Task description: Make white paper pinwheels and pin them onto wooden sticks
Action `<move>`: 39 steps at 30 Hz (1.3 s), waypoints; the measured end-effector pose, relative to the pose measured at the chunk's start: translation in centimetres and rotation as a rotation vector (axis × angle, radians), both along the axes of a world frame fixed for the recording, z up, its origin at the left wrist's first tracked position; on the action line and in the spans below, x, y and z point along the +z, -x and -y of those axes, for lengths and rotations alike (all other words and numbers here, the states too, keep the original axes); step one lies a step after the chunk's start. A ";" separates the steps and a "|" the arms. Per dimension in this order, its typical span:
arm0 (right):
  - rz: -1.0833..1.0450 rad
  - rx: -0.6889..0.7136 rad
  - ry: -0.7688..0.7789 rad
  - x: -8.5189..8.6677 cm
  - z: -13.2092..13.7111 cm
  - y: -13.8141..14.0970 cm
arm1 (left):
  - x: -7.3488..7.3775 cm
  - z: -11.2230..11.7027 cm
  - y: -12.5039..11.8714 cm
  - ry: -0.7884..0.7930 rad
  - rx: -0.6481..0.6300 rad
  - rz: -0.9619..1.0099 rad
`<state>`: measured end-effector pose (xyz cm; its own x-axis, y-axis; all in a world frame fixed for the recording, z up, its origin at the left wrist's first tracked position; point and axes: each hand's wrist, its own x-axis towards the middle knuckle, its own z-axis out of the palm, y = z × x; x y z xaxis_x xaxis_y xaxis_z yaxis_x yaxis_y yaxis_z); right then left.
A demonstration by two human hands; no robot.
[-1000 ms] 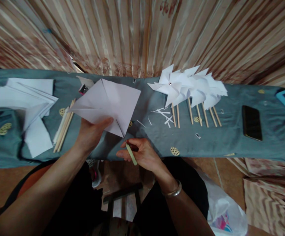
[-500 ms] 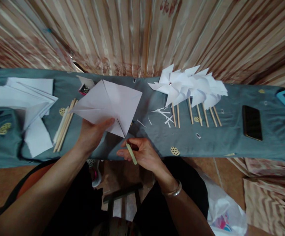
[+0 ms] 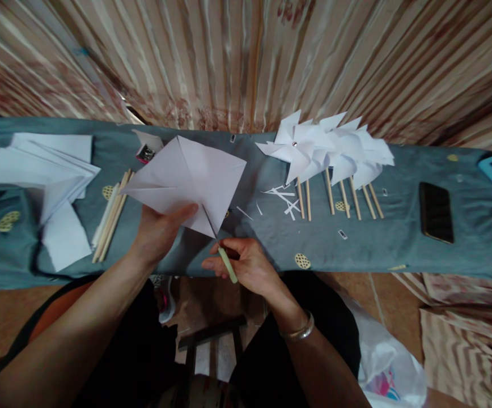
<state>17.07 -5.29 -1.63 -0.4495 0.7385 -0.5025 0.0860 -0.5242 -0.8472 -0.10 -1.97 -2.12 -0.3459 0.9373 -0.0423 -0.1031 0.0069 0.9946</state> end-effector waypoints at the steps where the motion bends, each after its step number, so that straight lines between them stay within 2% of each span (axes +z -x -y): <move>1: 0.000 0.000 0.000 0.0 0.0 0.0 | 0.0 0.0 0.0 -0.003 0.001 0.007; 23: -0.021 -0.014 -0.011 0.0 -0.1 -0.1 | 0.0 0.5 -0.3 0.017 -0.061 0.005; 28: -0.018 -0.034 0.005 0.1 -0.1 0.0 | 0.0 0.5 -0.4 -0.016 -0.070 0.064; 39: -0.025 -0.029 -0.009 -0.1 -0.1 0.0 | -0.2 0.4 -0.3 -0.034 -0.072 0.040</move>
